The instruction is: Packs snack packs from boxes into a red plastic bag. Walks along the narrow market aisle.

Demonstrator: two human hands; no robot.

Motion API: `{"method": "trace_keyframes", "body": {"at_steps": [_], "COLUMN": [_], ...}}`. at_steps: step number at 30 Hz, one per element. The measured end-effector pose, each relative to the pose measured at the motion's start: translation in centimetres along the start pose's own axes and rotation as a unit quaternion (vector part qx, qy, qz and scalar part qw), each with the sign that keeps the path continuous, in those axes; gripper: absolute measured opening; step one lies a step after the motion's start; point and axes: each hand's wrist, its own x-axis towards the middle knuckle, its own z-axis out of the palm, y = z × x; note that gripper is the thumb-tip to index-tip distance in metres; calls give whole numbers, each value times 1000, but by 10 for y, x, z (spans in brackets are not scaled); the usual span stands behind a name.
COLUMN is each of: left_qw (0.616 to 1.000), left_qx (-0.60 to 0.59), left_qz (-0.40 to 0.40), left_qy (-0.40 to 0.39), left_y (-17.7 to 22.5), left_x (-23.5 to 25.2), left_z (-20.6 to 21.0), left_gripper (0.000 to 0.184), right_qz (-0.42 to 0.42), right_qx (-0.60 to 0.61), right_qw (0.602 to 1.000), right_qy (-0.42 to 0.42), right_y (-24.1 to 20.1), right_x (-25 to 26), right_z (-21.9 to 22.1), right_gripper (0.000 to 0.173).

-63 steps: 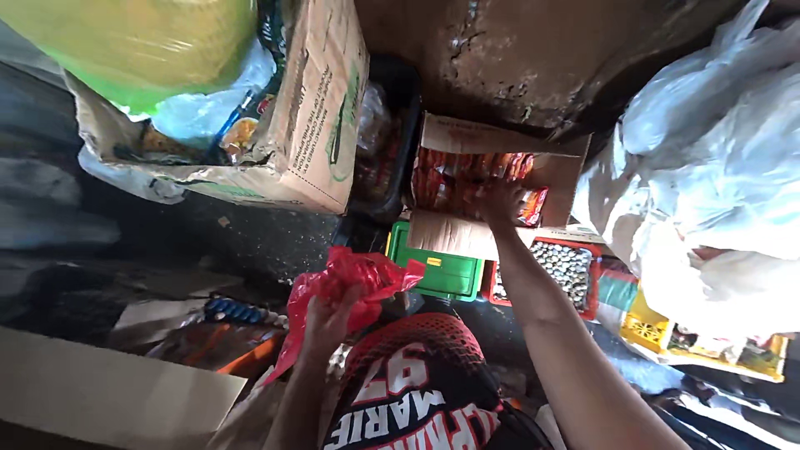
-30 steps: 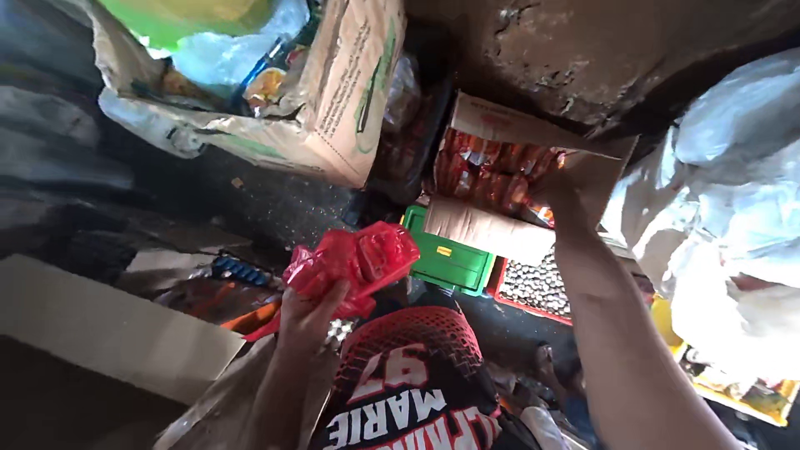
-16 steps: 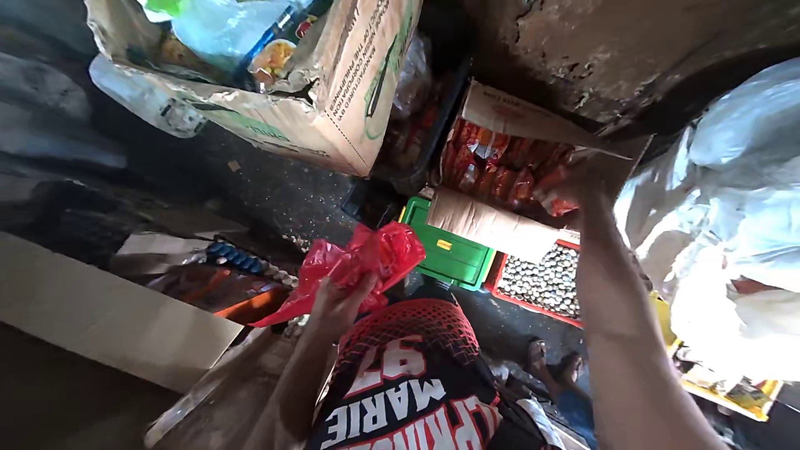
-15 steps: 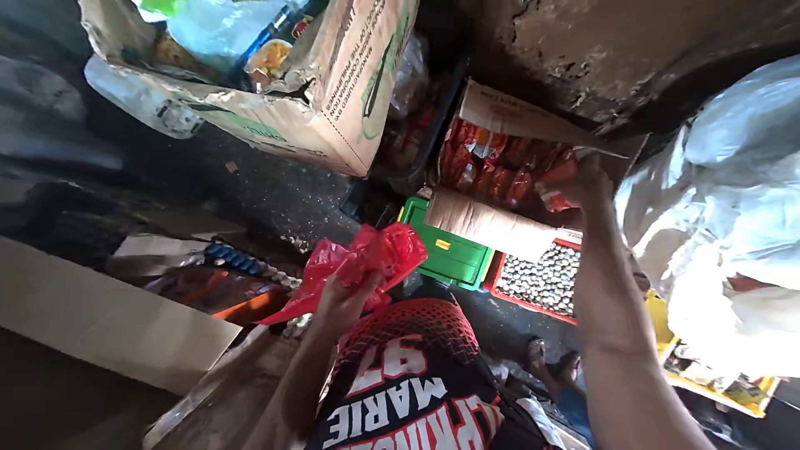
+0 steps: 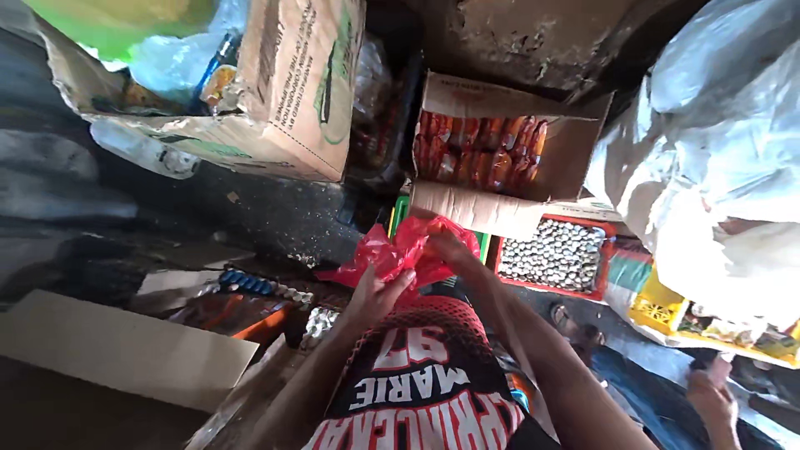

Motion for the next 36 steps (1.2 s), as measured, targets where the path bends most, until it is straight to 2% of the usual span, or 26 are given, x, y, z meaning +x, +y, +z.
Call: {"method": "trace_keyframes", "body": {"at_steps": [2,3,4,6,7,8,9,10,12,13,14,16,18,19,22,25,28,30,32,34,36], "left_qw": [1000,999,997,995,995,996,996,995,994,995,996,995,991,990,991,994,995,995,994,994,995], "left_qx": [4,-4,-11,-19,-20,-20,-25,-30,-40,-33,-22,-2,-1,-11,-32,-19,-20,-37,-51,-41,-19], "left_qz": [-15,-27,-40,-59,-64,-67,-75,-85,-93,-89,-81,-84,-92,-90,-80,-101,-100,-92,-94,-92,-89], "left_qy": [23,44,60,73,67,59,47,38,34,34,38,62,94,107,105,42,-10,-27,-37,-47,-45], "left_y": [-4,-9,-15,-26,-31,-34,-35,-36,-37,-37,-37,-32,-26,-25,-25,-31,-35,-34,-39,-53,-75], "left_x": [6,8,9,7,4,0,-4,-7,-8,-8,-6,-7,-9,-9,-10,-4,8,18,25,27,28], "left_z": [-4,-7,-10,-16,-16,-14,-11,-8,-3,-3,-6,-18,-32,-37,-41,-24,-5,1,6,11,18], "left_gripper": [18,18,20,21,20,20,21,24,28,28,28,26,26,27,26,28,27,23,23,22,24], "right_qz": [17,-9,-49,-106,-105,-96,-80,-54,15,39,59,103,102,77,56,-25,-167,-272,-338,-309,-217], "right_qx": [-206,-291,-328,-290,-272,-281,-297,-314,-348,-366,-394,-459,-482,-472,-344,-159,35,125,168,158,158], "right_qw": [978,957,943,951,952,938,916,897,876,866,857,837,825,829,866,888,867,855,867,919,962], "right_qy": [6,6,5,33,90,179,257,306,335,337,326,278,278,288,359,432,468,423,325,189,53], "right_y": [-1,0,-4,-28,-45,-60,-69,-71,-66,-59,-59,-65,-50,-44,-45,-21,-7,-9,-9,3,21], "right_x": [2,1,-2,-6,-4,6,26,55,118,140,151,155,168,170,152,130,95,47,-6,-50,-63], "right_z": [2,-3,-13,-50,-72,-93,-113,-128,-147,-148,-145,-134,-144,-154,-176,-201,-217,-211,-195,-173,-144], "right_gripper": [75,83,81,49,40,40,50,68,105,108,105,87,73,67,74,55,37,36,45,56,57]}}
